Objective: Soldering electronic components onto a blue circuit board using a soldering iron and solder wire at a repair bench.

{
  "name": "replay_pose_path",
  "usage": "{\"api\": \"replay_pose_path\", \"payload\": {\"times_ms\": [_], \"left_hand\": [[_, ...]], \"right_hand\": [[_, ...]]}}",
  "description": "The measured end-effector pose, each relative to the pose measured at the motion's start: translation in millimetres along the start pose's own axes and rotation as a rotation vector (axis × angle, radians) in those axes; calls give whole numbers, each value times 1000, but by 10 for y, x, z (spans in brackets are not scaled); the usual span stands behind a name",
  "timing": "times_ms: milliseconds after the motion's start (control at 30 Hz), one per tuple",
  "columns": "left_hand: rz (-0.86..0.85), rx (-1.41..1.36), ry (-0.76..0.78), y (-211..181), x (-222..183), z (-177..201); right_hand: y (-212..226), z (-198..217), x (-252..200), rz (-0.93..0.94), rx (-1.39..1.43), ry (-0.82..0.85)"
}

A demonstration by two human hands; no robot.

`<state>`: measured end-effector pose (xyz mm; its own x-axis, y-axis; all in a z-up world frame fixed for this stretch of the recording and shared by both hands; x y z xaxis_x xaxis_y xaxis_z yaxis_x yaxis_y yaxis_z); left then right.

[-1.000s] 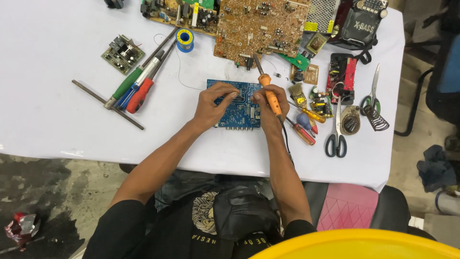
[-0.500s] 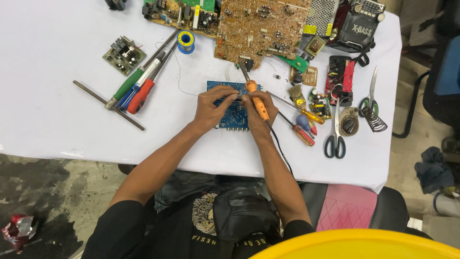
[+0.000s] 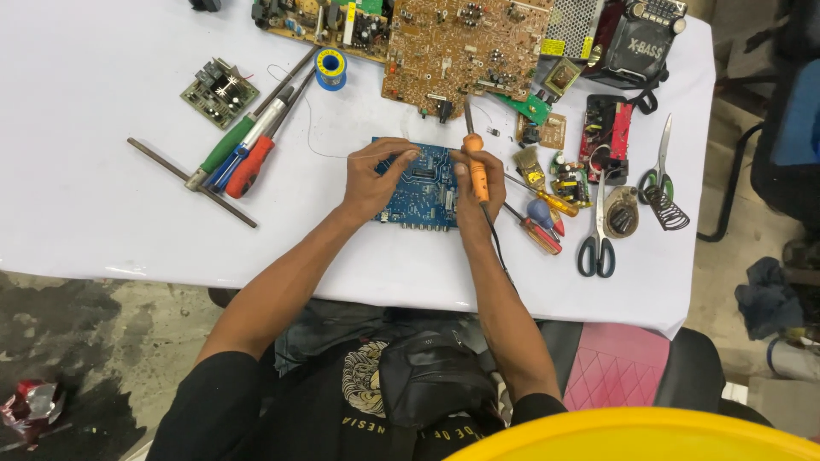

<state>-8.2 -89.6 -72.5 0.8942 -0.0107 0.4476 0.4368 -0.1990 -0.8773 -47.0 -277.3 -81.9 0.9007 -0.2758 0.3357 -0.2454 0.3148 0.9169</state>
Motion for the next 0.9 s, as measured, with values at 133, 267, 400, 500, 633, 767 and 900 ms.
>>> {"api": "replay_pose_path", "payload": {"times_ms": [133,267,400,500,633,767,900], "left_hand": [[-9,2,-21,48,68,46],[52,-71,-94,131,156,73],[2,-142,-113,227,321,-64],[-49,-153,-96,179,468,-155],[-122,76,-158,-98,332,54],[91,91,-251,82,116,169],[140,-31,-249,237,181,172]], "right_hand": [[17,-19,37,-25,3,-34],[-53,-6,151,103,68,-68],[-46,-62,251,187,124,-81],[-128,-154,345,254,28,-115],[-144,-17,242,228,4,-98],[-96,-115,137,172,31,-51],[-69,-142,97,164,66,-61]]}}
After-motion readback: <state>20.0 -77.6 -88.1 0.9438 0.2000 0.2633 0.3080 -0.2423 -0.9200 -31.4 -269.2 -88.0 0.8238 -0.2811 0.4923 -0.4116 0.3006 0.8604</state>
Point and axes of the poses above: each hand's wrist, its own x-axis towards the middle knuckle, its own z-axis out of the back of the hand, y = z × x, the point moved 4 cm from there along x, towards the middle knuckle, and after that the axes turned 8 degrees about -x, right-handed, at the moved point
